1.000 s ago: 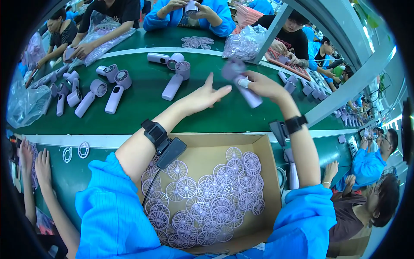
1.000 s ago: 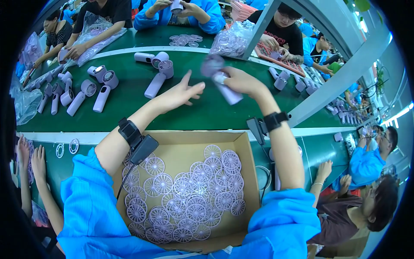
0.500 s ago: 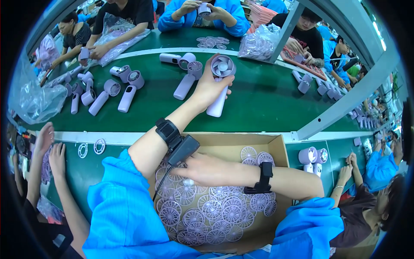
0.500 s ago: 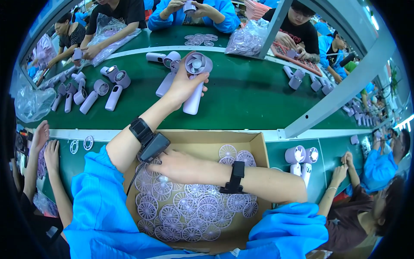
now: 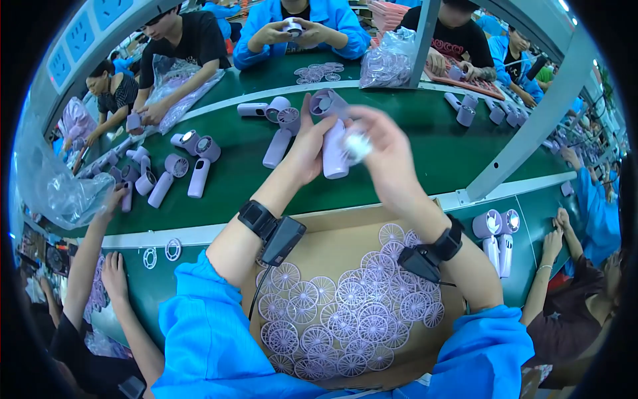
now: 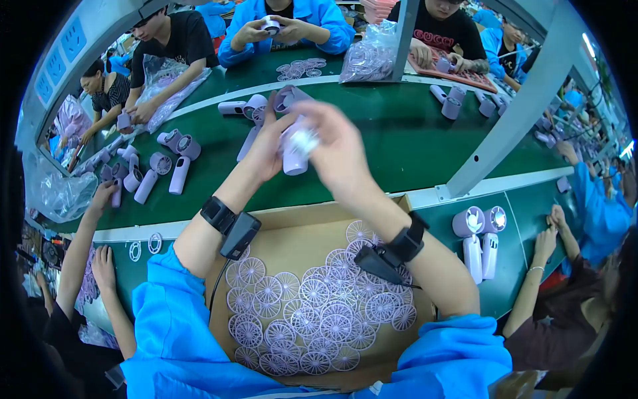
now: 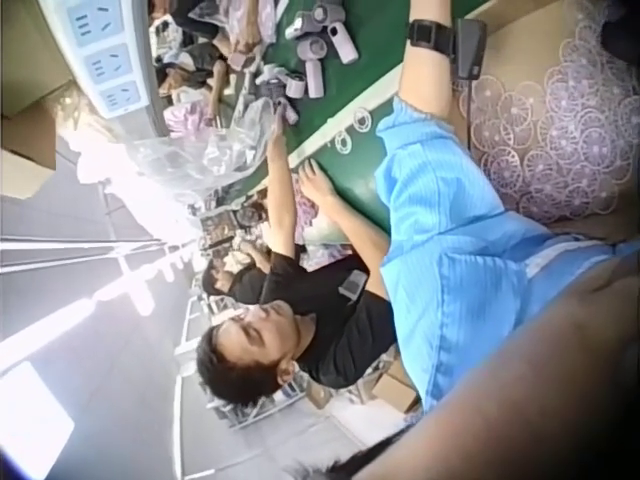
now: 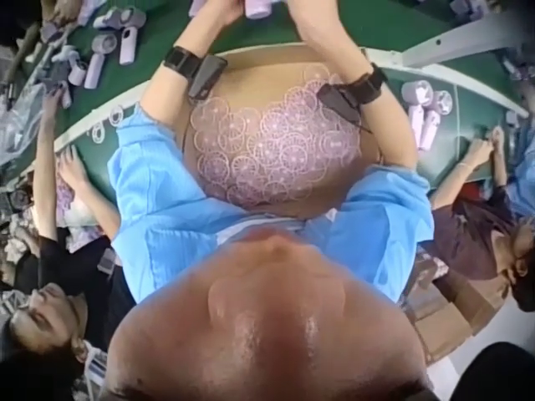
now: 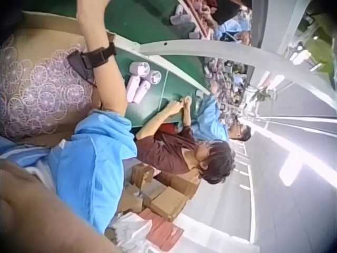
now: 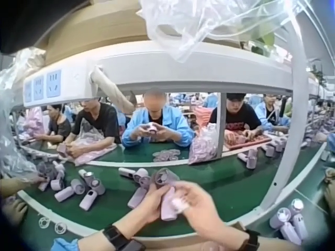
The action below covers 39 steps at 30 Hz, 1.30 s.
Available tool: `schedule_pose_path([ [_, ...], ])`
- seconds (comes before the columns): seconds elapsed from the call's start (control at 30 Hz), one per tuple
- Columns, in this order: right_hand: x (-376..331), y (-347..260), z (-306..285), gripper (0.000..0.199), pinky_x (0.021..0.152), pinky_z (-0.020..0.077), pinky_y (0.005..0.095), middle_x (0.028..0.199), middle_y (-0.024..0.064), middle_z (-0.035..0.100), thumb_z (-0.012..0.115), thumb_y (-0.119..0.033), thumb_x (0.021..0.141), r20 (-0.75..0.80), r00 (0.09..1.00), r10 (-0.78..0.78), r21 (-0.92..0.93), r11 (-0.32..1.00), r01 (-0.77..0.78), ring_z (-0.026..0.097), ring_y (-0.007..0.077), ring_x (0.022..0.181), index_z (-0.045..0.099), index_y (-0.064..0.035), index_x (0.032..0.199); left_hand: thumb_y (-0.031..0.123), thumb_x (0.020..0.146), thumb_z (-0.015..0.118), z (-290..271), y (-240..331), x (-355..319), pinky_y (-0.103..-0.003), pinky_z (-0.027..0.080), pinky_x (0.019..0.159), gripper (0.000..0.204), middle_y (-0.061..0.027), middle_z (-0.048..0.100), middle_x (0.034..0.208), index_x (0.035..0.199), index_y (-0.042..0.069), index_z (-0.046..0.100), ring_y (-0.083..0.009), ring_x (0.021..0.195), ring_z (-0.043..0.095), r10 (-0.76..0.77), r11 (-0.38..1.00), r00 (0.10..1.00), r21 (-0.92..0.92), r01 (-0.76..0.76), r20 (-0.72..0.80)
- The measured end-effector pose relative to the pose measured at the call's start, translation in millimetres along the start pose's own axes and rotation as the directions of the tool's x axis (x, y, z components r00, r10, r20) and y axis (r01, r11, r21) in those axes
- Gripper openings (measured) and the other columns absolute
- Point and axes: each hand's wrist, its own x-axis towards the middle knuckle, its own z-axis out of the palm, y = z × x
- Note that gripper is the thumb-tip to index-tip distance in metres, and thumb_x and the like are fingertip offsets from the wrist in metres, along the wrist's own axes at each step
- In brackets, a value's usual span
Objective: Assembling and inspecting small handheld electric fans on a production line.
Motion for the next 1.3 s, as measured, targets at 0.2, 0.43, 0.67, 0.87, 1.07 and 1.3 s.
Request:
schedule_pose_path([
  [0.2,17.5,12.0,-47.2,0.041,0.086,0.0474,0.0289,0.106,0.0091,0.055,0.056,0.003,0.084,-0.286,0.958,0.008,0.137,0.99,0.033,0.057,0.0175,0.099,0.043,-0.0014,0.123,0.006,0.08,0.067,16.9,-15.5,-2.8,-0.033,0.056,0.059,0.095,-0.0114,0.054,0.103,0.145,0.024,-0.001,-0.019,0.08,0.061,0.396,0.862,0.906,0.28,-0.423,0.152],
  [0.43,16.0,17.8,-56.6,0.041,0.087,0.0494,0.0318,0.112,0.0101,0.05,0.058,0.006,0.082,-0.201,0.977,-0.071,-0.012,0.998,0.07,0.056,0.019,0.101,0.044,-0.001,0.119,0.0,0.076,0.07,23.3,-18.3,-4.2,-0.027,0.053,0.057,0.091,-0.0085,0.052,0.097,0.143,0.011,0.009,-0.0145,0.078,0.059,0.457,0.841,0.879,0.258,-0.476,0.136],
  [0.67,10.3,13.5,-48.4,0.037,0.086,0.0518,0.0341,0.119,0.0102,0.045,0.065,0.005,0.077,-0.026,0.934,-0.357,-0.617,0.74,0.266,0.055,0.021,0.106,0.051,-0.0017,0.111,-0.005,0.076,0.068,31.0,-21.8,-10.1,-0.024,0.05,0.058,0.088,-0.0089,0.052,0.094,0.142,0.01,0.012,-0.0132,0.077,0.058,0.615,0.747,0.781,0.238,-0.621,0.108],
  [0.87,11.1,7.4,-54.1,0.042,0.087,0.0512,0.0353,0.12,0.0132,0.05,0.07,0.0,0.074,0.126,0.866,-0.483,-0.748,0.527,0.403,0.056,0.0252,0.108,0.056,-0.0025,0.114,-0.007,0.076,0.066,34.1,-22.0,-11.4,-0.025,0.049,0.059,0.087,-0.0093,0.053,0.093,0.142,0.01,0.011,-0.013,0.074,0.058,0.606,0.754,0.79,0.251,-0.607,0.092],
  [1.07,13.0,6.9,-63.3,0.046,0.086,0.0502,0.0343,0.116,0.0144,0.055,0.073,-0.004,0.07,0.195,0.853,-0.484,-0.79,0.439,0.429,0.057,0.0269,0.105,0.059,-0.0024,0.113,-0.007,0.077,0.065,25.0,-27.8,-3.6,-0.025,0.049,0.059,0.087,-0.0089,0.054,0.093,0.142,0.01,0.011,-0.013,0.074,0.058,0.512,0.823,0.852,0.224,-0.522,0.106],
  [1.3,11.7,12.2,-63.7,0.047,0.086,0.0477,0.0369,0.112,0.0149,0.057,0.076,-0.007,0.066,0.183,0.847,-0.499,-0.845,0.36,0.395,0.057,0.0305,0.103,0.06,-0.0025,0.11,-0.004,0.08,0.062,30.3,-31.4,-1.5,-0.027,0.05,0.055,0.083,-0.007,0.054,0.09,0.143,0.012,0.011,-0.0134,0.073,0.059,0.555,0.786,0.822,0.245,-0.568,0.125],
])
